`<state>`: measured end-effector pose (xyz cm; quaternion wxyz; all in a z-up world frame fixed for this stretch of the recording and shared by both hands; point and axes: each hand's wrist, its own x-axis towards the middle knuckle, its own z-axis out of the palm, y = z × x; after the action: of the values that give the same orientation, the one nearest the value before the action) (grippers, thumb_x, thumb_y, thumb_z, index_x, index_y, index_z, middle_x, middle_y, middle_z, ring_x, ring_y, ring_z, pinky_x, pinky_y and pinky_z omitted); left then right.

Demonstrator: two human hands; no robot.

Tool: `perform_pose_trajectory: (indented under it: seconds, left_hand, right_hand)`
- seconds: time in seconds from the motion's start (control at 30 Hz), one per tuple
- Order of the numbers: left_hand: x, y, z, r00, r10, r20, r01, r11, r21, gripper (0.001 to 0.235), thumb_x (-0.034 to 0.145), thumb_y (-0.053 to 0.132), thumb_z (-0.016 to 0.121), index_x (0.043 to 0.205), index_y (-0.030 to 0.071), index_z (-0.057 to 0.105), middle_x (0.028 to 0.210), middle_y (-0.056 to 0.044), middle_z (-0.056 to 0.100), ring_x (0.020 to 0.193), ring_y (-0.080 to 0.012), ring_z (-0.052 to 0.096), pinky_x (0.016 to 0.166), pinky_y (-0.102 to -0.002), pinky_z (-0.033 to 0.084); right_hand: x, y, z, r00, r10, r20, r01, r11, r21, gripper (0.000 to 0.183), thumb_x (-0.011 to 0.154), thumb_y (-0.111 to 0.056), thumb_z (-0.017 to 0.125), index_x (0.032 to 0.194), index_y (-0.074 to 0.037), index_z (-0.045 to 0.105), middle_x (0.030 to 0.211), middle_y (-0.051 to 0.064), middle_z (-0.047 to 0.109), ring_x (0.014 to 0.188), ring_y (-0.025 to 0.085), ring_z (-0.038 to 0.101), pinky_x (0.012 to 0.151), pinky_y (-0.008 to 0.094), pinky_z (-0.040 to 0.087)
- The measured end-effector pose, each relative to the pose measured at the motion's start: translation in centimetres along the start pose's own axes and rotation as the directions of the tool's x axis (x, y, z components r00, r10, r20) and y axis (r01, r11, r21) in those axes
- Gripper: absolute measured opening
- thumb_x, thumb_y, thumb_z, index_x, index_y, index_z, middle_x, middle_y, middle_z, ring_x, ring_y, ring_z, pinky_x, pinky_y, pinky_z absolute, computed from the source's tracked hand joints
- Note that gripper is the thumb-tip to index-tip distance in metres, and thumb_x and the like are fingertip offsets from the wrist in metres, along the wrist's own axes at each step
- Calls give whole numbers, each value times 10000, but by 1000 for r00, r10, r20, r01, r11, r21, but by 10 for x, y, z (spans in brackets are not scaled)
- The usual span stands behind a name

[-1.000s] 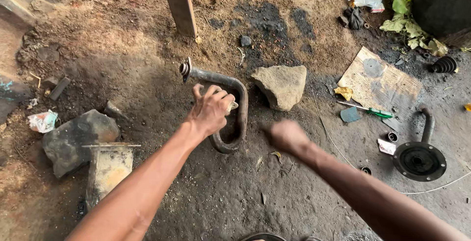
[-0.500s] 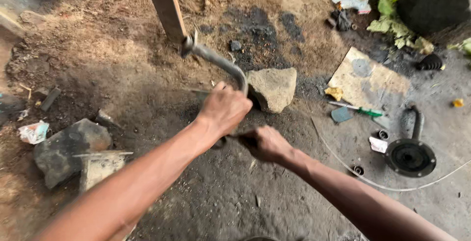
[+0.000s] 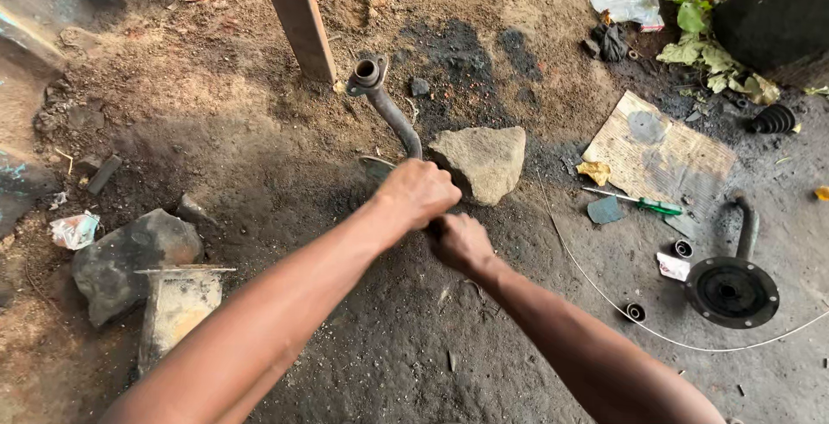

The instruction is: The person uses a metal file and a wire to scrape and clean the interior and exterior surfaces of a metal pipe assembly resting on a stone. The person repeatedly repositions the pipe and applies the tools to remove debris.

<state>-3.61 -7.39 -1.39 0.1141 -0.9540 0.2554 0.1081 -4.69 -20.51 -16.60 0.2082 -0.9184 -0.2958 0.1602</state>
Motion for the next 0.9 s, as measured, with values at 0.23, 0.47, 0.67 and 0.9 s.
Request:
perform_pose_trajectory:
  seconds: [0.23,0.47,0.67,0.9]
  left_hand:
    - [-17,-34,0,999,-38,15,39,998,-49,128,756,-66,696,842,8,757,881,-195,759,810,-296,768,732,-401,644]
    - [-15,-45,14,998,-35,-49,32,998,-47,114,765,-71,678,784,16,748,802,-174,753,726,-258,751,704,-374,634]
    - [-16,-46,21,999,-39,-2,39,998,-39,98,787,-77,639,775,-13,712,729,-152,731,618,-206,722,598,-325,631]
    - [-15,-49,26,995,-36,-96,33,999,-30,142,757,-96,630,750,15,716,712,-149,716,583,-197,682,571,-330,604]
  right_hand:
    - [-16,-27,-10,996,-78,-49,82,993,81,323,1030,-282,459,1190,-223,734,750,127,746,521,241,667,492,430,560]
    - [-8,-41,-12,971,-185,152,193,981,-38,325,1082,-267,409,1318,-242,631,710,101,726,467,230,614,398,367,517]
    - [1,-29,-12,983,-150,102,155,987,-43,318,1080,-247,414,1114,-197,726,690,54,686,456,158,608,382,324,527]
    - [12,-27,-10,979,-203,36,205,975,-87,286,1014,-265,462,1046,-235,744,702,32,706,479,181,639,427,355,549]
